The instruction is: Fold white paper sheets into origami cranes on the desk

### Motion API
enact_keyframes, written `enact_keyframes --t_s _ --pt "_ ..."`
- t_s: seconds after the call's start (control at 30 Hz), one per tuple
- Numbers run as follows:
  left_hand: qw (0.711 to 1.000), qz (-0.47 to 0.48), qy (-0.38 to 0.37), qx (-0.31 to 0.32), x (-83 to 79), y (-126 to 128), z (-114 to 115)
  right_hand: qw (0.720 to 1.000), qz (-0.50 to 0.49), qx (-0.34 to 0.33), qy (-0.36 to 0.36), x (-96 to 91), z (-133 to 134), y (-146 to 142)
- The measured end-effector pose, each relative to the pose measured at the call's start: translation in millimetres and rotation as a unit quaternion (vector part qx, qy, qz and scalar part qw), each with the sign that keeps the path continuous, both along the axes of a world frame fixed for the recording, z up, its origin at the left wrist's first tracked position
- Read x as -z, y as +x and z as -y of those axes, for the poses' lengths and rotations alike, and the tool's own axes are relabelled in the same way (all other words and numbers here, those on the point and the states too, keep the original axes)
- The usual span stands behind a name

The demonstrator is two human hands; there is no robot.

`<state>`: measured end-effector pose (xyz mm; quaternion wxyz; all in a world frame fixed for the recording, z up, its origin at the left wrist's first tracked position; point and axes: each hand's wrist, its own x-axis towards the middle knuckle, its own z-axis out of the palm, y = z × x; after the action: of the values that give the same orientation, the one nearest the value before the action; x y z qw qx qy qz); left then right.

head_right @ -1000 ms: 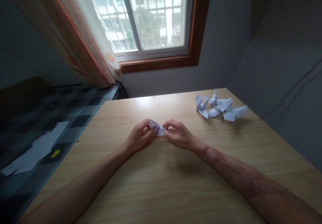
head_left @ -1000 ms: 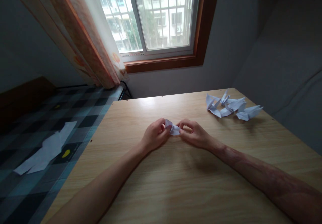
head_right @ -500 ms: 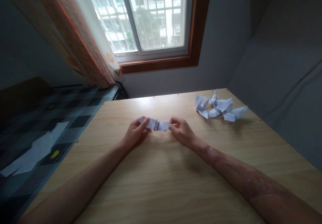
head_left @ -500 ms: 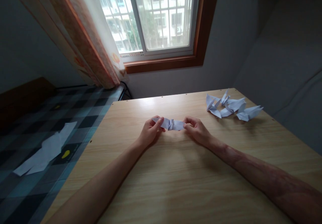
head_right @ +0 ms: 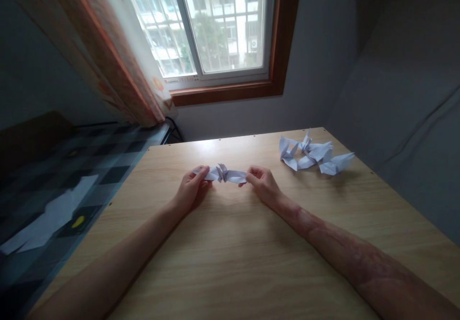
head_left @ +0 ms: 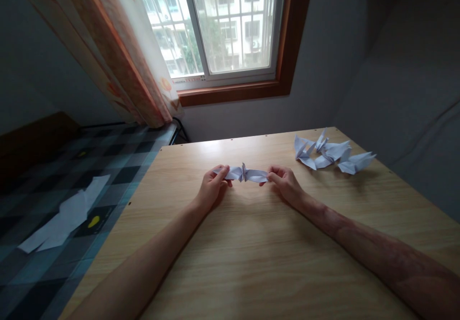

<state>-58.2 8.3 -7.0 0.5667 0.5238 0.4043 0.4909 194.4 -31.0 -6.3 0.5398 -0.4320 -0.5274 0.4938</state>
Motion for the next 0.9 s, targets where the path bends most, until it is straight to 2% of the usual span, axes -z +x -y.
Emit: enact_keyframes --t_s 0.27,0.43,0.6,0.9 --pt "1.000 -0.006 0.014 -0.005 -6.4 1 1 1.000 -0.015 -0.003 -0.004 -4.3 2 0" --pt "0.999 -0.051 0.016 -0.002 -10.2 2 8 0.999 -0.040 -0.003 -0.003 0.8 -2 2" --pt "0.996 -0.082 0.020 -0.004 -14.3 3 12 1.000 -0.019 -0.001 -0.007 3.2 -5 2" --pt "0.998 -0.056 0.013 -0.035 -5.4 2 4 0.999 0.016 0.033 0.024 4.3 -6 2"
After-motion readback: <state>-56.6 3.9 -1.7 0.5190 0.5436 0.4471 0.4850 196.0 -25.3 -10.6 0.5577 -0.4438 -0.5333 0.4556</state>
